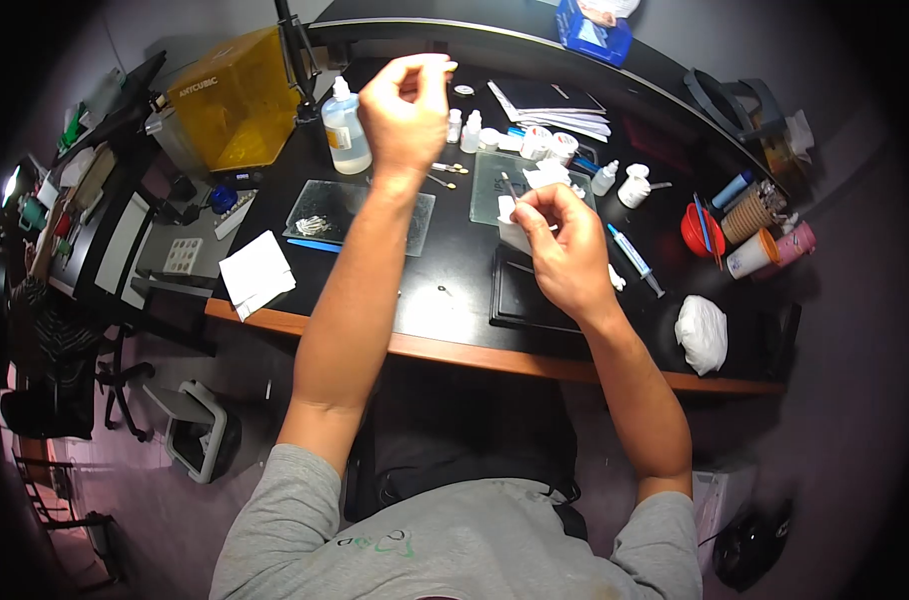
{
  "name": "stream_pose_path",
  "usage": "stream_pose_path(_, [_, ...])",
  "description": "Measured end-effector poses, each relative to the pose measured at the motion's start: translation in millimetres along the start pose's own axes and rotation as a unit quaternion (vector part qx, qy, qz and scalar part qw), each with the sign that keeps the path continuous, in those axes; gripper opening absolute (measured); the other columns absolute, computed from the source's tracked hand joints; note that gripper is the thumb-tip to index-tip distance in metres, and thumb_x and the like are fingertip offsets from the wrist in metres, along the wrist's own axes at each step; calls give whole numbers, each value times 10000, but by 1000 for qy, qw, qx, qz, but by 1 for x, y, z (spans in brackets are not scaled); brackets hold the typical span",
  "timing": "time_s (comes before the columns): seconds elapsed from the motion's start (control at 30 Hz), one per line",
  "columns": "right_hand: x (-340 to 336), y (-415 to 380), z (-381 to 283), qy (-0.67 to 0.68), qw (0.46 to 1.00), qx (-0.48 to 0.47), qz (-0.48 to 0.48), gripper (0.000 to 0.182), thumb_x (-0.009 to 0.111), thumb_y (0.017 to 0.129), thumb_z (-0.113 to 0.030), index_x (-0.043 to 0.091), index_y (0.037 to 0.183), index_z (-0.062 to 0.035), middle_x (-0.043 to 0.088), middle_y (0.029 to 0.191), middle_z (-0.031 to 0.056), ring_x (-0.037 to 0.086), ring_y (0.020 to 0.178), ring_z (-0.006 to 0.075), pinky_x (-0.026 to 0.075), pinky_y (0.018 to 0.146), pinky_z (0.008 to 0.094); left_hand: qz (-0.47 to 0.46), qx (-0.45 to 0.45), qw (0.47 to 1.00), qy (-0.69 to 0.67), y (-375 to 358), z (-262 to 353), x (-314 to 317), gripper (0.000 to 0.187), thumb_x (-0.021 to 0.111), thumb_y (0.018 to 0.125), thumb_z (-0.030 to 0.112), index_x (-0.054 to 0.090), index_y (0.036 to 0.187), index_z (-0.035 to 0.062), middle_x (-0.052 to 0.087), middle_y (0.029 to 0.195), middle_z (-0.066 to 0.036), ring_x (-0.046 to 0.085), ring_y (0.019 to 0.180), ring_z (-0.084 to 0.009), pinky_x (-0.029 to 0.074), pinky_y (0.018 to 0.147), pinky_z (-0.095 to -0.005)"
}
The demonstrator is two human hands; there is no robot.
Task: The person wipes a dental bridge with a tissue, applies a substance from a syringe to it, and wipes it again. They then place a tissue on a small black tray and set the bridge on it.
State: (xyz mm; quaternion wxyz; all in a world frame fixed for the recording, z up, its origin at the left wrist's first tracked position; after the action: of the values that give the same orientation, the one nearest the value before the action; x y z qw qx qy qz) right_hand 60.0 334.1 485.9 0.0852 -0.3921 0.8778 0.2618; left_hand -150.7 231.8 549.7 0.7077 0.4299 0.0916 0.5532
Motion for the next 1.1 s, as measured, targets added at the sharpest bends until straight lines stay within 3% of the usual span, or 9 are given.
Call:
stream_pose_path(0.17, [-3,-8,4,-35,998,41,-30,145,640,993,-75,696,1075,30,703,923,44,605,827,75,500,741,247,8,-22,999,40,-2,-25,-15,135,707,928,115,760,895,-5,770,787,-76,728,706,-115,561,664,-261])
stream_pose_path(0.37, [-8,-16,10,119,977,144,-98,171,690,971,-123,716,1051,26,727,968,48,615,852,70,488,803,240,-27,-45,997,61,-9,-39,-6,151,711,922,137,775,912,1,768,778,-70,729,709,-123,558,682,-253])
stream_pose_path(0.5, [-12,-21,4,155,969,164,-99,164,699,961,-129,722,1044,11,729,1023,48,577,808,47,460,753,214,-31,-45,996,72,-10,-42,-6,144,705,919,128,781,922,5,771,786,-67,736,727,-124,561,702,-253])
stream_pose_path(0.63, [-21,-13,-2,271,943,181,-62,149,712,946,-141,724,1034,-22,633,855,-38,456,694,23,384,656,202,-13,-52,999,0,2,-36,-16,117,671,926,55,773,934,-3,774,844,-86,731,773,-116,557,721,-248])
stream_pose_path(0.7, [-16,2,-7,282,944,162,-55,137,714,949,-162,713,1002,-36,568,801,-59,460,692,32,367,625,214,12,-118,993,-28,11,-34,-32,117,678,934,50,770,990,3,763,928,-76,677,781,-121,518,742,-239])
stream_pose_path(0.77, [4,18,-3,236,953,163,-93,112,696,968,-189,687,975,-78,583,851,-43,499,750,41,390,678,212,38,-110,993,-27,22,-22,-51,127,677,929,57,778,997,18,756,914,-83,647,791,-97,486,710,-234])
stream_pose_path(0.87, [57,46,21,141,957,207,-144,186,723,961,-238,653,878,-87,540,785,-55,447,677,25,316,552,190,87,-102,990,-52,31,-22,-74,126,670,937,52,769,985,-10,741,882,-81,629,756,-94,501,694,-230])
stream_pose_path(1.07, [135,77,68,-15,937,301,-178,257,780,894,-258,656,784,-62,603,683,3,442,536,61,294,466,242,89,-102,990,-35,31,-30,-77,109,689,930,47,773,975,-4,741,873,-68,618,732,-82,486,688,-222])
stream_pose_path(1.1, [139,78,65,-40,932,308,-184,268,787,886,-263,663,770,-55,608,670,12,444,521,66,298,458,246,91,-98,991,-25,31,-27,-77,132,644,919,10,756,957,-48,757,871,-90,702,802,-125,535,754,-244])
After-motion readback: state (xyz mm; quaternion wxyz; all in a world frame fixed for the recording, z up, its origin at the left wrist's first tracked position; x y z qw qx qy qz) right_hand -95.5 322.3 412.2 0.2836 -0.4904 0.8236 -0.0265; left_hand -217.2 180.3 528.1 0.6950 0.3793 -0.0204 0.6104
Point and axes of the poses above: each hand's wrist, its own y-axis towards the middle knuckle, its own x-axis out of the palm, z = x × y, the point moved 10 cm from there along y, towards the middle knuckle
